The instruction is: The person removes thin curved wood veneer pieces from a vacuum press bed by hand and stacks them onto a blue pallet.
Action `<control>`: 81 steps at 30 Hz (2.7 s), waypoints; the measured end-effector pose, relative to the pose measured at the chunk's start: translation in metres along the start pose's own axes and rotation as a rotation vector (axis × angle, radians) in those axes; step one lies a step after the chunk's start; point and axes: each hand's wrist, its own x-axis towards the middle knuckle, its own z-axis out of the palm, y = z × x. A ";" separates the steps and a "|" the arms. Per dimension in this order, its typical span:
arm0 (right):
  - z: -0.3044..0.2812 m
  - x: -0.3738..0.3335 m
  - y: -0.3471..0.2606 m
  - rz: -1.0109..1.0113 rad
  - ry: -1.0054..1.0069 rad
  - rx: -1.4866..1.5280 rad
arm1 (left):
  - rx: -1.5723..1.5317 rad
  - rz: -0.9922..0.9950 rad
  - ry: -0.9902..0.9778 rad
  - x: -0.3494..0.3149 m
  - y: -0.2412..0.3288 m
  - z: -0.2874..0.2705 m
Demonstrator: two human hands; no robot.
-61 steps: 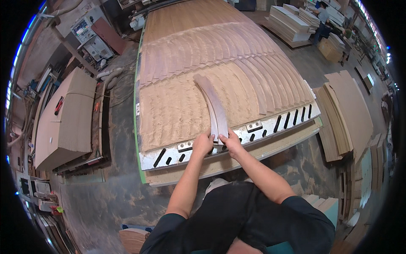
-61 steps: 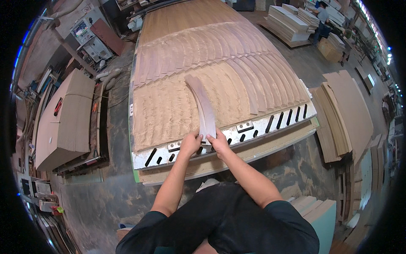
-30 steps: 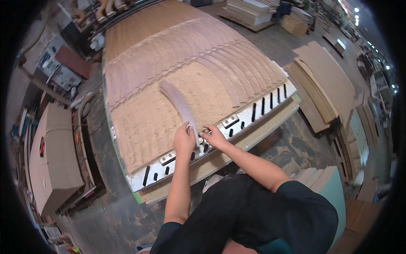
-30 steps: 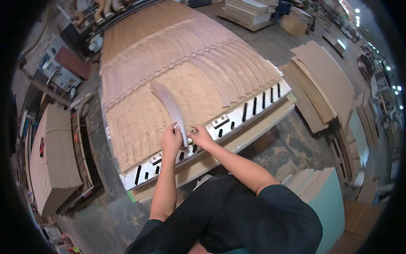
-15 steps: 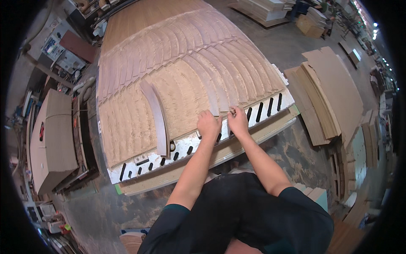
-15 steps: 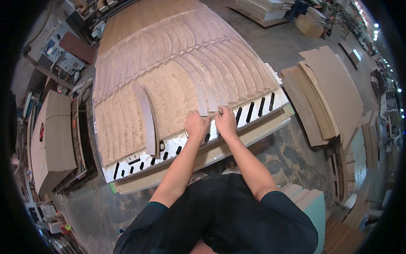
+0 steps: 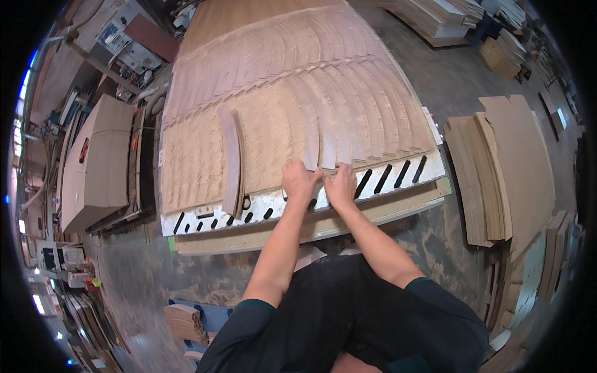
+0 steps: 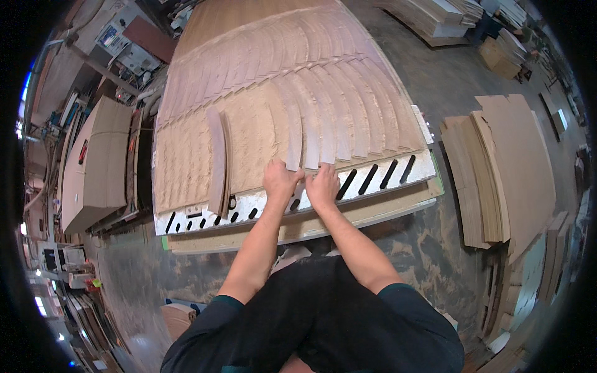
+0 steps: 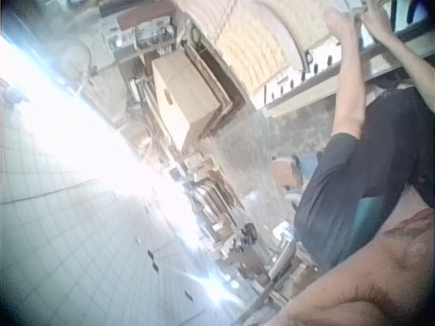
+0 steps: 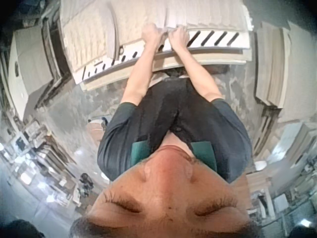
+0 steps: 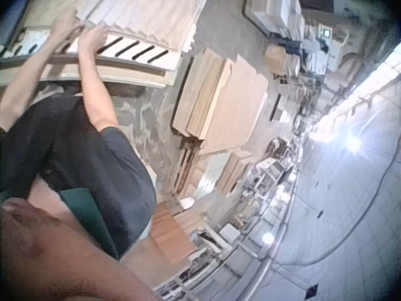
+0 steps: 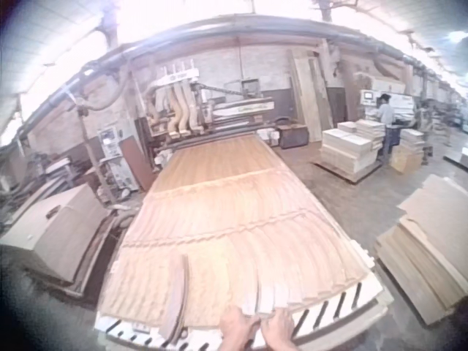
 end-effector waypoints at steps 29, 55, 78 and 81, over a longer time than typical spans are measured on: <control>0.049 0.022 -0.058 0.460 0.233 -0.274 | -1.681 -0.258 -0.759 0.013 -0.161 -0.010; 0.020 0.060 -0.020 0.343 -0.069 0.649 | -1.416 -0.082 -0.726 0.008 -0.144 -0.043; 0.027 0.025 0.015 0.202 -0.032 0.530 | -0.697 0.052 -0.374 -0.026 -0.122 -0.087; 0.009 0.016 -0.010 0.347 -0.280 0.693 | -0.515 0.034 -0.262 -0.043 -0.136 -0.128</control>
